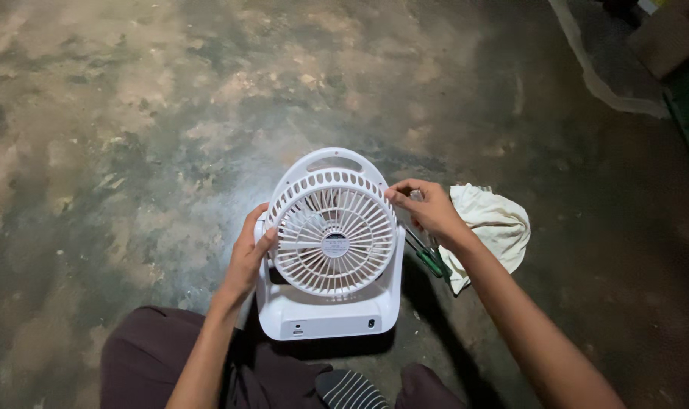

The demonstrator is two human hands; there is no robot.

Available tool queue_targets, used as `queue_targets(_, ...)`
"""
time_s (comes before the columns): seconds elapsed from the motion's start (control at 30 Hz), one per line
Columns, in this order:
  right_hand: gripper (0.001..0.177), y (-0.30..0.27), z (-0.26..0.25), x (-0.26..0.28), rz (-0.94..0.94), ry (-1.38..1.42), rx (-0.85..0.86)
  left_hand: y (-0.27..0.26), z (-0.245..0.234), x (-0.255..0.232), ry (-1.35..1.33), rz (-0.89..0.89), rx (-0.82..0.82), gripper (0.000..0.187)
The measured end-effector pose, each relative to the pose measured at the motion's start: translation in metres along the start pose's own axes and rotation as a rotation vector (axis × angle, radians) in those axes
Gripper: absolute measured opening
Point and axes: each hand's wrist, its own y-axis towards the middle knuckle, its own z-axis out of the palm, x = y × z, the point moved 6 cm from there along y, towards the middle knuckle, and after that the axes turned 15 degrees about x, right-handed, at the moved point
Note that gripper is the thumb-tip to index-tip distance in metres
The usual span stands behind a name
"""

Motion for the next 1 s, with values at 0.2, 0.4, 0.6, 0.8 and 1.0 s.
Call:
queue_targets(0.2, 0.032, 0.019, 0.007, -0.020, 0.052, 0.046, -0.060, -0.002, -0.004, -0.002, 0.176, -0.232, -0.106, 0.071)
queue_targets(0.4, 0.035, 0.025, 0.012, -0.032, 0.007, 0.029, -0.050, -0.003, -0.002, -0.015, 0.215, -0.257, -0.150, 0.080)
queue_targets(0.6, 0.042, 0.024, 0.022, -0.048, 0.150, 0.034, -0.044, -0.004, -0.004, -0.022, 0.290, -0.210, -0.185, 0.075)
queue_targets(0.8, 0.049, 0.025, 0.031, -0.059, 0.195, 0.027, 0.067, -0.008, -0.010, -0.013, 0.135, -0.370, -0.256, 0.071)
queue_targets(1.0, 0.058, 0.019, 0.039, -0.066, 0.249, -0.045, 0.122, -0.007, -0.017, -0.005, 0.142, -0.389, -0.333, 0.067)
